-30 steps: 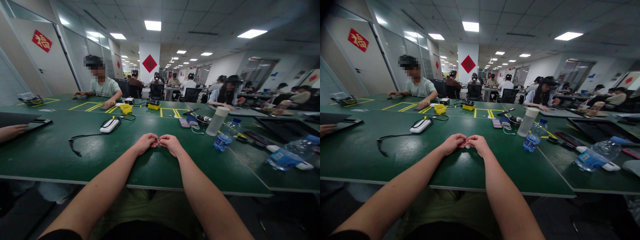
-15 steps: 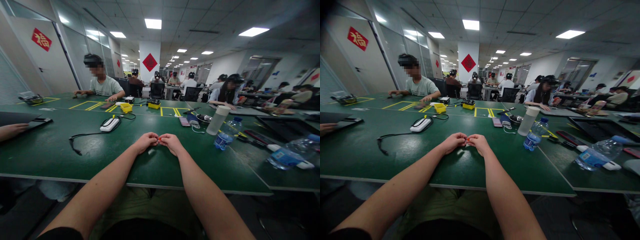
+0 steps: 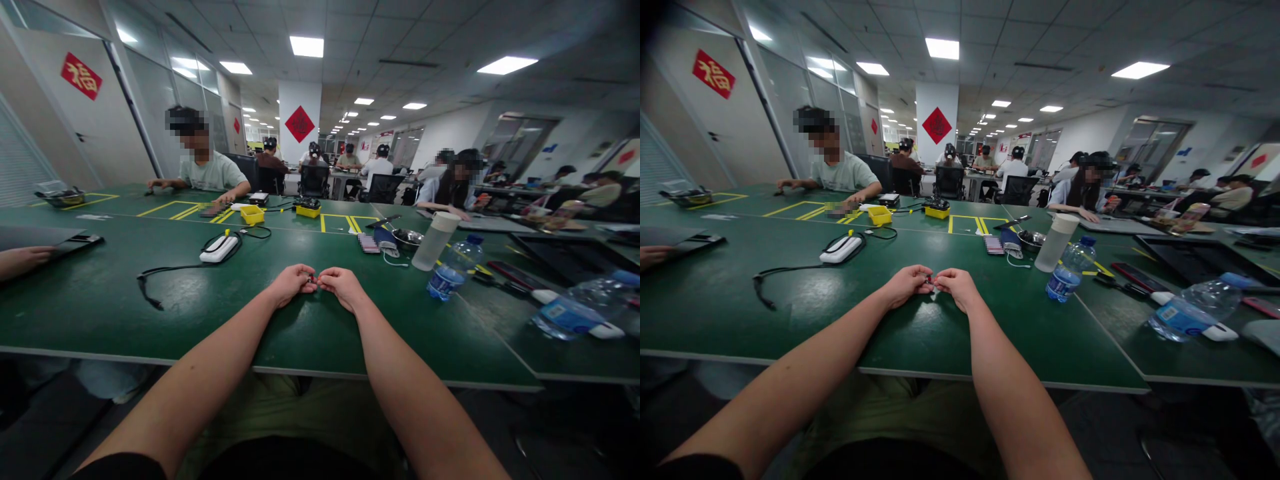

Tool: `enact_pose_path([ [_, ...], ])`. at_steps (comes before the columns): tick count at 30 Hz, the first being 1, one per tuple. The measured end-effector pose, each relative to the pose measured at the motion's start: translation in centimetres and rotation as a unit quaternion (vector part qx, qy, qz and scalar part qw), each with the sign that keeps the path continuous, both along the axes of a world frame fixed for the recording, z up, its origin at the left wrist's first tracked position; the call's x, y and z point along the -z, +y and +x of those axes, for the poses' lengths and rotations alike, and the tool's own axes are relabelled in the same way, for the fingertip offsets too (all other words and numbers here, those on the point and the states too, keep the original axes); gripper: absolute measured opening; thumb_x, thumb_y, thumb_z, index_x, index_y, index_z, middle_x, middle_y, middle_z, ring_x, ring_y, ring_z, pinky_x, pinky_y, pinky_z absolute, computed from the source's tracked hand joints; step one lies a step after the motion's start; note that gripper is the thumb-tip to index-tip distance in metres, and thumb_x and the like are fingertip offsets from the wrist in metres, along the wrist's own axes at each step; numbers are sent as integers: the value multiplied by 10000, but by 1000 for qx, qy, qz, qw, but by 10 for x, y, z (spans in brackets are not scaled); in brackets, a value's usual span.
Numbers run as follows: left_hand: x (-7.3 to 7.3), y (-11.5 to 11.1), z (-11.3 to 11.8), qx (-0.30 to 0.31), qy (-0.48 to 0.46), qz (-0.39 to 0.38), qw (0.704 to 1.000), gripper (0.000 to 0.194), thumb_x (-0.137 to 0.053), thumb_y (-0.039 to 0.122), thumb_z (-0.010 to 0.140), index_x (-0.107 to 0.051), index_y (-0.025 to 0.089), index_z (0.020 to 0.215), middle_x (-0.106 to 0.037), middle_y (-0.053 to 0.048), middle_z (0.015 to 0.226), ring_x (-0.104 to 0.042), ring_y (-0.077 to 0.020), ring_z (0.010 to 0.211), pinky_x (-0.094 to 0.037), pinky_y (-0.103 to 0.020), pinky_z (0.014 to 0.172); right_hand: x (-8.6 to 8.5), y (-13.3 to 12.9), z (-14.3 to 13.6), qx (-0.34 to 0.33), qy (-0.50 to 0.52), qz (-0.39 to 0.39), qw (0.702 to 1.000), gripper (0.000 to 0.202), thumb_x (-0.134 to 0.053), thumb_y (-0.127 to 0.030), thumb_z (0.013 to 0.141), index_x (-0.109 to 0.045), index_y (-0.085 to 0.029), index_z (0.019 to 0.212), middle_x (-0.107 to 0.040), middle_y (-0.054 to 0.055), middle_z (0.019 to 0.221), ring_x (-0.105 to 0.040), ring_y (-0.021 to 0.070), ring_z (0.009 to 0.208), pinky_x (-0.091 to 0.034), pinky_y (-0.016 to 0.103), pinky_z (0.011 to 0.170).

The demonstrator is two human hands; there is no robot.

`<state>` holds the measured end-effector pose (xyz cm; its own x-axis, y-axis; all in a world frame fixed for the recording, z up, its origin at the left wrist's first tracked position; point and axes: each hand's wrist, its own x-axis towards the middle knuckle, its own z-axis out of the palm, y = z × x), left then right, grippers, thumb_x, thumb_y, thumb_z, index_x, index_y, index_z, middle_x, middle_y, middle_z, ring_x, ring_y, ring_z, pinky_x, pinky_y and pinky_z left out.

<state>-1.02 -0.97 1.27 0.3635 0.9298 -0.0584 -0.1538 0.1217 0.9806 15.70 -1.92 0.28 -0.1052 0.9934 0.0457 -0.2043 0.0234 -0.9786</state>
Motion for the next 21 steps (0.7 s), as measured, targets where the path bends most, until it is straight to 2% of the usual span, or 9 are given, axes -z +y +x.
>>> enact_pose_path([
  [6, 1, 1, 1, 7, -12, -9, 1000, 238, -503, -7, 790, -539, 80, 1009, -663, -103, 795, -670, -124, 658, -558, -223, 659, -2, -2, 0, -5, 3, 9, 1000, 169, -755, -150, 584, -644, -125, 709, -691, 70, 740, -638, 128, 625, -534, 241, 599],
  [11, 3, 3, 0, 7, -11, -13, 1000, 241, -521, -5, 776, -550, 78, 1000, -666, -110, 811, -674, -130, 670, -560, -222, 665, -1, -1, 0, 0, 2, 2, 1000, 186, -762, -171, 597, -636, -133, 729, -667, 41, 668, -631, 122, 587, -534, 239, 587],
  [18, 5, 7, -2, 20, -22, -24, 999, 202, -520, 28, 791, -570, 80, 979, -674, -120, 794, -676, -136, 669, -560, -226, 661, -1, 3, 1, -12, 32, -21, 999, 147, -655, -268, 755, -641, -123, 738, -673, 75, 700, -658, 140, 654, -544, 242, 623],
  [21, 5, 5, -2, 26, -16, -14, 999, 216, -552, 41, 783, -574, 83, 994, -678, -116, 812, -675, -131, 674, -557, -229, 673, 1, 4, 2, -12, 28, -20, 999, 127, -657, -252, 752, -642, -126, 741, -678, 76, 710, -659, 142, 654, -547, 247, 618],
])
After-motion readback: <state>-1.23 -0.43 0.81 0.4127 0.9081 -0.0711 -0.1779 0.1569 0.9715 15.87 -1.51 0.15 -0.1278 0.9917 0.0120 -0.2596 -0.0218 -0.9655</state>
